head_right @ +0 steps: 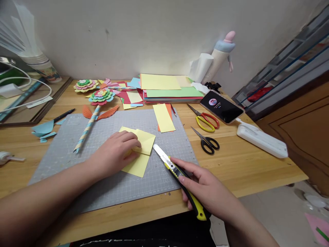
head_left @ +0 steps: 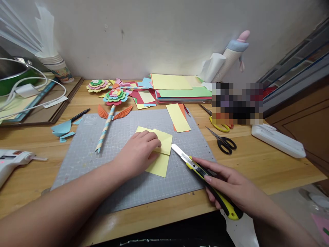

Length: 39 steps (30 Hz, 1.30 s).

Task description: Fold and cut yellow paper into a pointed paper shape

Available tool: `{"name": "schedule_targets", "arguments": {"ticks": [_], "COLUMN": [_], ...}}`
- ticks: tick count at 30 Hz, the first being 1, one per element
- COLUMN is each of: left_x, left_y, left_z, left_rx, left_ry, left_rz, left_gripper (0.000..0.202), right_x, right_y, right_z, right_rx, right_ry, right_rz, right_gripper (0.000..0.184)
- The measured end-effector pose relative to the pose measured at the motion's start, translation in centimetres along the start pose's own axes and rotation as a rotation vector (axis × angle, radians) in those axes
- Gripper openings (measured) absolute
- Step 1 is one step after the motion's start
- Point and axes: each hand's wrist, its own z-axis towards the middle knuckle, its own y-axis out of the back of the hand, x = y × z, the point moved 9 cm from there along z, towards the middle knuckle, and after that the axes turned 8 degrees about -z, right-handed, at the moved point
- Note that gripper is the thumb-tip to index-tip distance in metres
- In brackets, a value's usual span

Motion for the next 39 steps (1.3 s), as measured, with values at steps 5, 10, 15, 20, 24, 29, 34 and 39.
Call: {"name": "schedule_targets", "arguments": {"ticks": [5,10,15,20,24,29,34,39], "left_x": [1.2,2.2,1.6,0.8,0.6,0.6,0.6,1.0], "left_y": [0.3,0.7,0.4,0.3,0.1,-0.3,-0.6,-0.5], "left_z": [-0.3,-0.5,-0.6,-1.2,-1.7,-1.9,-2.0,-2.0], "left_rx": [-0.035,-0.069,-0.008,0.044,0.056,0.074,0.092,0.097], "left_ry": [0.057,0.092,0.000,-0.069,-0.091,-0.067,-0.038,-0.031], "left_rz": [0.054,0.092,0.080,0.092,0.129,0.148,0.137,0.086], "left_gripper": [0.010,0.015,0.023,0.027,0.030,0.030,0.032,0.032], "right_x": [2.7,5.2,6.3,5.7,5.2,5.1,5.4,5.4], "right_y": [-1.2,-1.3,0.4,0.7,0.2,0.0,-0.5,-0.6], "right_z": [1.6,3.3,2.7,1.9,1.6,1.4,1.6,1.3], "right_rx": [0.008,-0.006,-0.106,-0.145,-0.118,-0.129,-0.126,-0.114], "right_ry": [0.004,0.087,0.282,0.320,0.310,0.319,0.351,0.326], "right_rz": [-0.070,-0.163,-0.583,-0.862,-0.890,-0.888,-0.892,-0.906], "right_gripper": [0.073,0.064,0.057,0.057,0.055,0.051,0.051,0.050]}}
